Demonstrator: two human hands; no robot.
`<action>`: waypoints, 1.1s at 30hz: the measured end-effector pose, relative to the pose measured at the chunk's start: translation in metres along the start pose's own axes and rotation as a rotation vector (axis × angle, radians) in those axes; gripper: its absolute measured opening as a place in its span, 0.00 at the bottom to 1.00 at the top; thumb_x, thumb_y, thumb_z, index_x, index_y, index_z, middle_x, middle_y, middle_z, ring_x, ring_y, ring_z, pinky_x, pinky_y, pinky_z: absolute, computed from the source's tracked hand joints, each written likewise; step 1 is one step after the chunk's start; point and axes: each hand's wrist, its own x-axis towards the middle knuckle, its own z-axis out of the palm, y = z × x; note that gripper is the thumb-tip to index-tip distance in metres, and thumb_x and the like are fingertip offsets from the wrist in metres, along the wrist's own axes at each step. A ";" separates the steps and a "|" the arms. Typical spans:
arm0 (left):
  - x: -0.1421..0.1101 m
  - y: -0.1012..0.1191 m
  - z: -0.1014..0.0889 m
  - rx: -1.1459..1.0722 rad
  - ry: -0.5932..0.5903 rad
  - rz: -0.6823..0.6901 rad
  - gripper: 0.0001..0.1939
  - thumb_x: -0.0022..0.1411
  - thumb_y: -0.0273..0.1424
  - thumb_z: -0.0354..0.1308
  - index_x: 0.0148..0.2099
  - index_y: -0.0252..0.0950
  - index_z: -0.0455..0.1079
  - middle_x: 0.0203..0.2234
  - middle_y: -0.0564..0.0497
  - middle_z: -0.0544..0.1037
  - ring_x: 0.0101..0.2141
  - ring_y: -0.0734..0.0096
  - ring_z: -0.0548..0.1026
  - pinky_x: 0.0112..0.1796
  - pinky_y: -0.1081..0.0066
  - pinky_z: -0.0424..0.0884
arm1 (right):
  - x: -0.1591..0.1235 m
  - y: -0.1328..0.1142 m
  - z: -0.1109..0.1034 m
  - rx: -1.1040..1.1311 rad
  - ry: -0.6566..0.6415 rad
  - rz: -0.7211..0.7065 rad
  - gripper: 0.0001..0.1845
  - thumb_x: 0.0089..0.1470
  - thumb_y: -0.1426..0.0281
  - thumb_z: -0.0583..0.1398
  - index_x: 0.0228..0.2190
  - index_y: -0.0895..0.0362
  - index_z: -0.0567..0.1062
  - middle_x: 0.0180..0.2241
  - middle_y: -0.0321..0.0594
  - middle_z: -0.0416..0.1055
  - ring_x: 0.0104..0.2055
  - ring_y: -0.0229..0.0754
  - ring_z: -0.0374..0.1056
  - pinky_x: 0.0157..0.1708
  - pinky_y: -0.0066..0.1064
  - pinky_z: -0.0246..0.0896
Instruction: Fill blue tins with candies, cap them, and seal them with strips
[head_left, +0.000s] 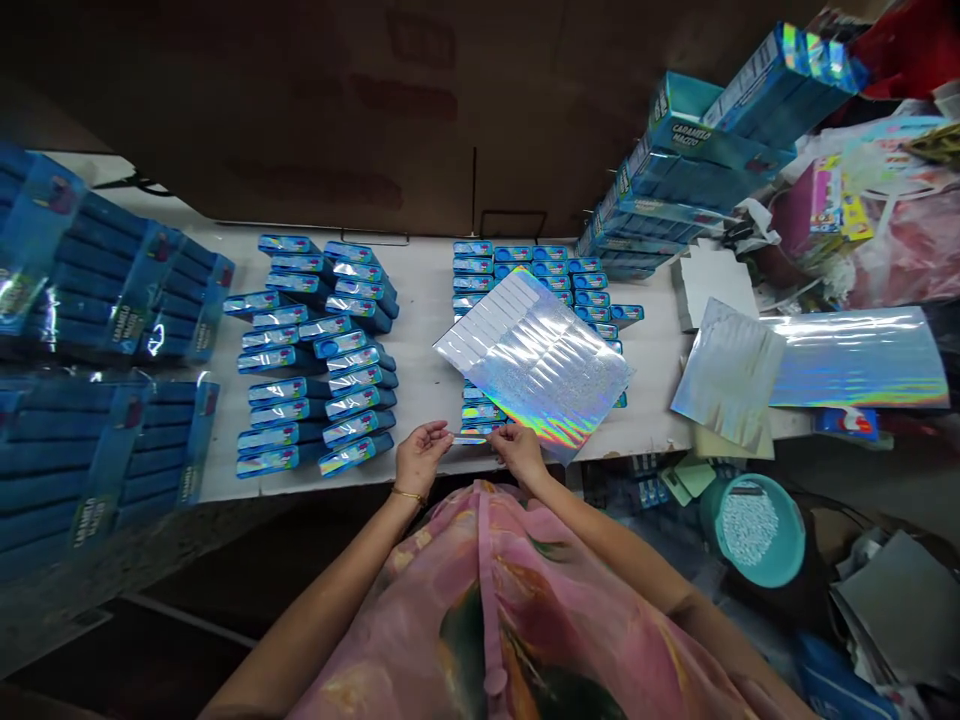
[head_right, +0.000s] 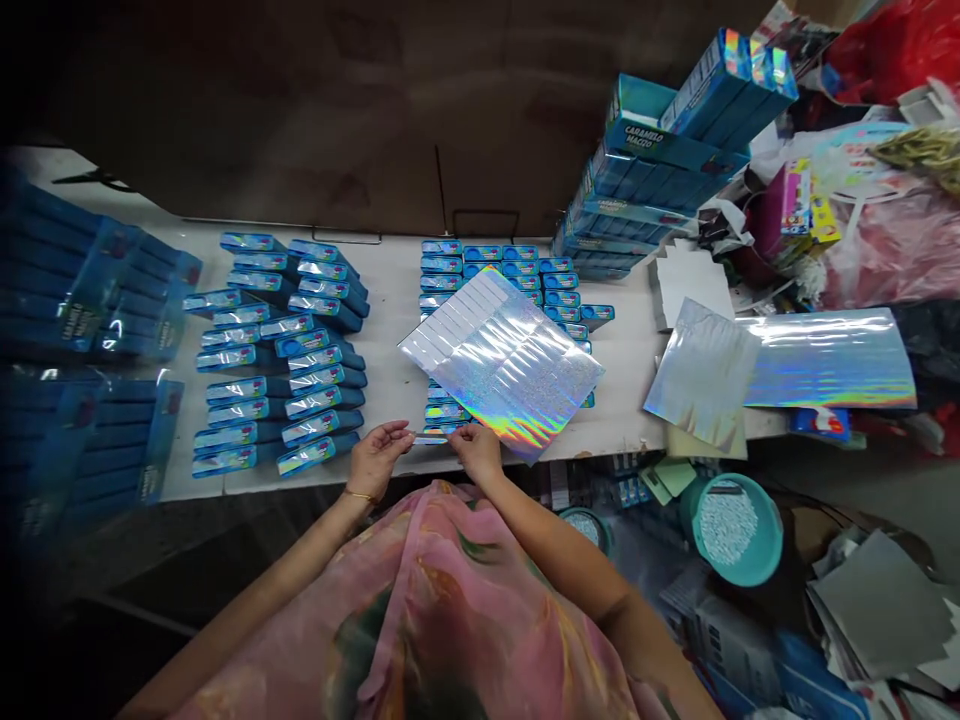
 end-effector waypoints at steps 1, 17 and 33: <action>0.002 -0.004 0.000 -0.011 0.000 -0.007 0.22 0.35 0.34 0.64 0.35 0.31 0.68 0.22 0.54 0.71 0.23 0.79 0.68 0.28 0.74 0.65 | 0.002 0.003 0.001 -0.046 0.014 -0.016 0.10 0.39 0.63 0.56 0.18 0.58 0.69 0.14 0.30 0.60 0.14 0.30 0.53 0.15 0.22 0.48; 0.001 0.014 0.012 -0.027 -0.111 0.040 0.21 0.38 0.35 0.63 0.36 0.32 0.67 0.23 0.54 0.72 0.25 0.77 0.70 0.31 0.72 0.67 | -0.009 0.007 -0.033 -0.221 -0.079 -0.313 0.15 0.47 0.64 0.55 0.37 0.56 0.72 0.25 0.35 0.69 0.24 0.35 0.62 0.26 0.26 0.58; -0.024 0.085 0.035 0.008 0.020 0.223 0.18 0.41 0.35 0.63 0.37 0.35 0.70 0.26 0.51 0.74 0.29 0.72 0.71 0.33 0.70 0.69 | 0.151 -0.059 -0.171 -0.882 0.524 -0.473 0.30 0.42 0.56 0.59 0.45 0.61 0.67 0.39 0.55 0.64 0.41 0.51 0.62 0.35 0.39 0.54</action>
